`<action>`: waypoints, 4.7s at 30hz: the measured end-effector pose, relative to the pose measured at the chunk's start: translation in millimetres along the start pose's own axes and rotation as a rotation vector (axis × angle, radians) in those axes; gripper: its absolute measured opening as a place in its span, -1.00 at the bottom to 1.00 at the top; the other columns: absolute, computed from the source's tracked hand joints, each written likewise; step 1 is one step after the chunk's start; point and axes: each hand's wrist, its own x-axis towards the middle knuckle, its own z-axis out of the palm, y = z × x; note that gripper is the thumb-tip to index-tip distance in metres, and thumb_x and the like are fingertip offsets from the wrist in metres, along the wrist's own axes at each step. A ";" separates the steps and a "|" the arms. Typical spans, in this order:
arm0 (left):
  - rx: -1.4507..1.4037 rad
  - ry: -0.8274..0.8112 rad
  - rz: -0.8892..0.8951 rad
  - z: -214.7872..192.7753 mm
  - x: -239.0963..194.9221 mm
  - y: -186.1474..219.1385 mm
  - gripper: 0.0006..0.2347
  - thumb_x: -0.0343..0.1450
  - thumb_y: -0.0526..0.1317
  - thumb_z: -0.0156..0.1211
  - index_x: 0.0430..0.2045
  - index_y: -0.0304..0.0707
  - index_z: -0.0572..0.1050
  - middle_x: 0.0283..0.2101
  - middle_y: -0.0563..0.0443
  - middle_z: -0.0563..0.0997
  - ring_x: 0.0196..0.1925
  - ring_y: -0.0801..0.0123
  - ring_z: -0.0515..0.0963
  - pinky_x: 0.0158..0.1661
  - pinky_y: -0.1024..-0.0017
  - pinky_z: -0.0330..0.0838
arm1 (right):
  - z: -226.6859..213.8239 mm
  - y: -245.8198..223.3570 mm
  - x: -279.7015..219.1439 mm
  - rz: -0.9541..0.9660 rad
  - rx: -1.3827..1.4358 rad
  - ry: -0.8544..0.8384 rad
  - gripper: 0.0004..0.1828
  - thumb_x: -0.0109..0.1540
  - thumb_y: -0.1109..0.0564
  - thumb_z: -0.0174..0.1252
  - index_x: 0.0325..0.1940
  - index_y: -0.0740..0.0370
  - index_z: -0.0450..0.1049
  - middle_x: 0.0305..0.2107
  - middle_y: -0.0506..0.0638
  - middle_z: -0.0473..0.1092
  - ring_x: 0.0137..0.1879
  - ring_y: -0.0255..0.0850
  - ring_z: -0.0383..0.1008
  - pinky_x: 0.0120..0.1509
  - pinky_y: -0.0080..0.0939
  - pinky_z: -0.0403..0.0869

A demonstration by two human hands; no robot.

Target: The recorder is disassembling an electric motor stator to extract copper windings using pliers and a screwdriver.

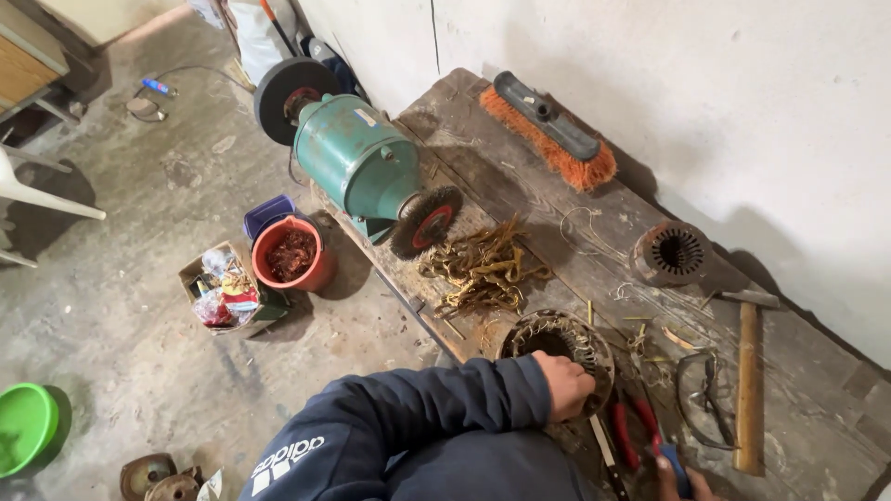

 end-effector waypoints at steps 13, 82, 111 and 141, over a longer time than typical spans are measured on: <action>-0.036 -0.515 -0.282 -50.6 47.2 12.7 -0.72 0.28 -0.05 0.20 -0.32 -0.24 0.64 -0.28 -0.25 0.70 -0.21 -0.11 0.69 -0.20 0.01 0.58 | -100.7 -144.7 -12.5 0.181 -0.252 -0.233 -0.34 0.17 -0.46 0.22 0.05 0.05 0.69 -0.52 0.12 0.56 -0.31 -0.01 0.62 -0.07 -0.02 0.54; -0.623 -0.039 -0.145 -92.2 0.4 -21.4 -0.81 0.40 -0.31 0.14 -0.12 -0.24 0.53 -0.26 -0.16 0.63 -0.24 -0.01 0.64 -0.22 0.22 0.53 | -155.5 -263.1 -88.4 -0.305 0.113 -0.307 -0.52 0.01 0.05 0.48 -0.05 0.26 0.57 -0.32 0.17 0.52 -0.24 0.04 0.58 -0.15 -0.07 0.53; -0.931 -0.610 0.101 -29.0 27.0 -64.2 -0.60 0.18 -0.37 0.43 -0.08 -0.21 0.55 -0.25 -0.15 0.53 -0.21 0.04 0.59 -0.19 0.23 0.47 | -162.1 -296.7 -49.1 -0.020 -0.202 0.116 -0.63 0.25 -0.17 0.38 -0.04 0.10 0.60 -0.27 0.11 0.53 -0.20 0.14 0.56 -0.17 0.05 0.50; -0.722 -0.788 0.309 -65.4 78.3 -39.7 -0.67 0.18 -0.26 0.35 -0.17 -0.14 0.59 -0.26 -0.16 0.63 -0.16 -0.06 0.64 -0.20 0.15 0.48 | -135.7 -332.4 -7.7 -0.348 -0.101 -0.081 -0.41 0.19 -0.02 0.35 0.23 0.27 0.45 0.03 0.18 0.42 0.10 0.15 0.42 0.21 0.04 0.42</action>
